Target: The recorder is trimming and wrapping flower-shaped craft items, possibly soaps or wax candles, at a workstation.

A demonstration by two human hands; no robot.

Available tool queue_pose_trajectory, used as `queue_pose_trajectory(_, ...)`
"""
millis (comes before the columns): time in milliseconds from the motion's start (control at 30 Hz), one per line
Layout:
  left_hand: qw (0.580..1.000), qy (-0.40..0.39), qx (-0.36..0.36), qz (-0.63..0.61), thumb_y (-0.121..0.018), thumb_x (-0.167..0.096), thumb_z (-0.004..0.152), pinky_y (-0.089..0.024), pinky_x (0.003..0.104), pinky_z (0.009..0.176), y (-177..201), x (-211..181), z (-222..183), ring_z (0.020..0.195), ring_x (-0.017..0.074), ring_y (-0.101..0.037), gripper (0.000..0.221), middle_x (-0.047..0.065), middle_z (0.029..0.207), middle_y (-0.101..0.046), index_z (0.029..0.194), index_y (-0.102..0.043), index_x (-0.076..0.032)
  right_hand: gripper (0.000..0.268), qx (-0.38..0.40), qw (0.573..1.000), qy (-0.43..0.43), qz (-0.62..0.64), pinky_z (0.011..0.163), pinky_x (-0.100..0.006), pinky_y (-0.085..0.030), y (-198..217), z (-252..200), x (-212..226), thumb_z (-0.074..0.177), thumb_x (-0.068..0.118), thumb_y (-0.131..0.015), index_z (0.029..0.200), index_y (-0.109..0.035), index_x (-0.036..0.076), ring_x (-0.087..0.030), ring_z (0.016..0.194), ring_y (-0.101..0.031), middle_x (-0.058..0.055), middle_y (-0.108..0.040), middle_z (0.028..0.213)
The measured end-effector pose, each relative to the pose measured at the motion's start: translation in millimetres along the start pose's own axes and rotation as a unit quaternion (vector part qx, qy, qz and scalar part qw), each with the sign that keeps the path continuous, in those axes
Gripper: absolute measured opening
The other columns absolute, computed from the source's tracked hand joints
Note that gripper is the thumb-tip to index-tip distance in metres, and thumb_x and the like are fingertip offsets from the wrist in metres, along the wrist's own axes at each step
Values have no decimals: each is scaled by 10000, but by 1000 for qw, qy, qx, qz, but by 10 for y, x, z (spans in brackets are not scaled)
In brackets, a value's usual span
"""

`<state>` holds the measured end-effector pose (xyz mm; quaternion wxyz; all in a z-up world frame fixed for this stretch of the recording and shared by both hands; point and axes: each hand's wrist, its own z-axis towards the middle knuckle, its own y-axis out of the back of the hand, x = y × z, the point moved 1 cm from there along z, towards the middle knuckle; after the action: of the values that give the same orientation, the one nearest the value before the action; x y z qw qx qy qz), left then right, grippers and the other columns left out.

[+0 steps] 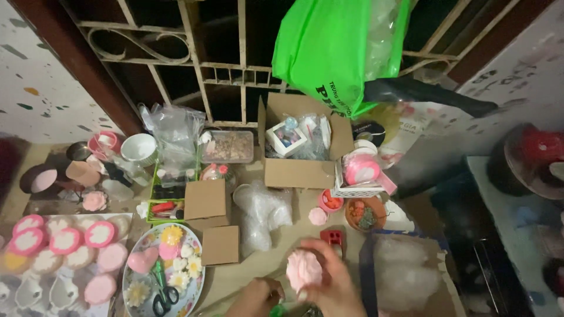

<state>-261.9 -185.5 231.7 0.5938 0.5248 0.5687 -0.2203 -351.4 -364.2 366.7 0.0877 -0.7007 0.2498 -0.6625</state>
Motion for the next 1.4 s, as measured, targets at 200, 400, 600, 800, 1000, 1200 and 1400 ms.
queue_pose_trajectory(200, 995, -67, -17, 72, -697, 8, 754, -559, 422, 786, 248, -190, 73, 844, 361, -715, 126, 186, 879, -726, 867, -743, -26, 788, -37, 995, 83, -47, 1025, -441, -532, -269, -496, 198, 698, -196, -812, 1395, -478, -45, -296, 1206, -651, -197, -651, 1271)
queue_pose_trajectory(400, 991, -103, 1, 89, -697, 7, 761, -548, 430, 784, 372, -233, 181, 847, 356, -709, 121, 173, 868, -732, 860, -753, -35, 699, -49, 990, 61, -121, 1021, -407, -527, -432, -600, 490, 720, -132, -785, 1361, -532, -19, -249, 1257, -616, -119, -576, 1340)
queue_pose_trajectory(600, 984, -107, 45, 136, -702, 3, 781, -558, 422, 780, 506, -259, 334, 828, 343, -713, 130, 171, 873, -733, 861, -778, -65, 374, -167, 985, -29, -30, 889, -471, -612, -92, -262, 216, 886, 87, -655, 1244, -636, -20, -290, 1145, -689, -151, -683, 1327)
queue_pose_trajectory(800, 988, -73, 81, 109, -720, 6, 793, -578, 388, 772, 595, -217, 499, 838, 262, -751, 130, 146, 886, -764, 887, -773, -67, 634, -139, 986, -80, -49, 820, -396, -624, 747, 582, -705, 827, -35, -667, 1419, -511, 129, -220, 1070, -660, -95, -626, 1231)
queue_pose_trajectory(1000, 988, -77, 74, 108, -743, -7, 792, -574, 358, 786, 699, -224, 606, 849, 238, -756, 160, 130, 915, -778, 911, -807, -91, 541, 62, 984, -158, -57, 853, -399, -626, 1280, 937, -2015, 921, -37, -659, 1442, -529, 30, -250, 982, -667, -153, -634, 1139)
queue_pose_trajectory(1200, 990, -67, 51, 117, -722, 29, 760, -585, 352, 748, 685, 50, 719, 815, 245, -753, 200, 153, 887, -767, 913, -806, -69, 498, 83, 955, -280, -44, 924, -438, -630, 1066, 850, -2043, 916, -8, -619, 1386, -454, 13, -257, 1130, -691, -100, -648, 1257)
queue_pose_trajectory(1400, 992, -70, 47, 90, -702, 36, 747, -584, 344, 714, 710, 60, 752, 775, 241, -748, 197, 155, 850, -764, 900, -795, -46, 624, 45, 967, -250, -16, 985, -437, -602, 1315, 848, -2324, 938, 46, -633, 1524, -425, 9, -300, 1178, -675, -228, -601, 1384)
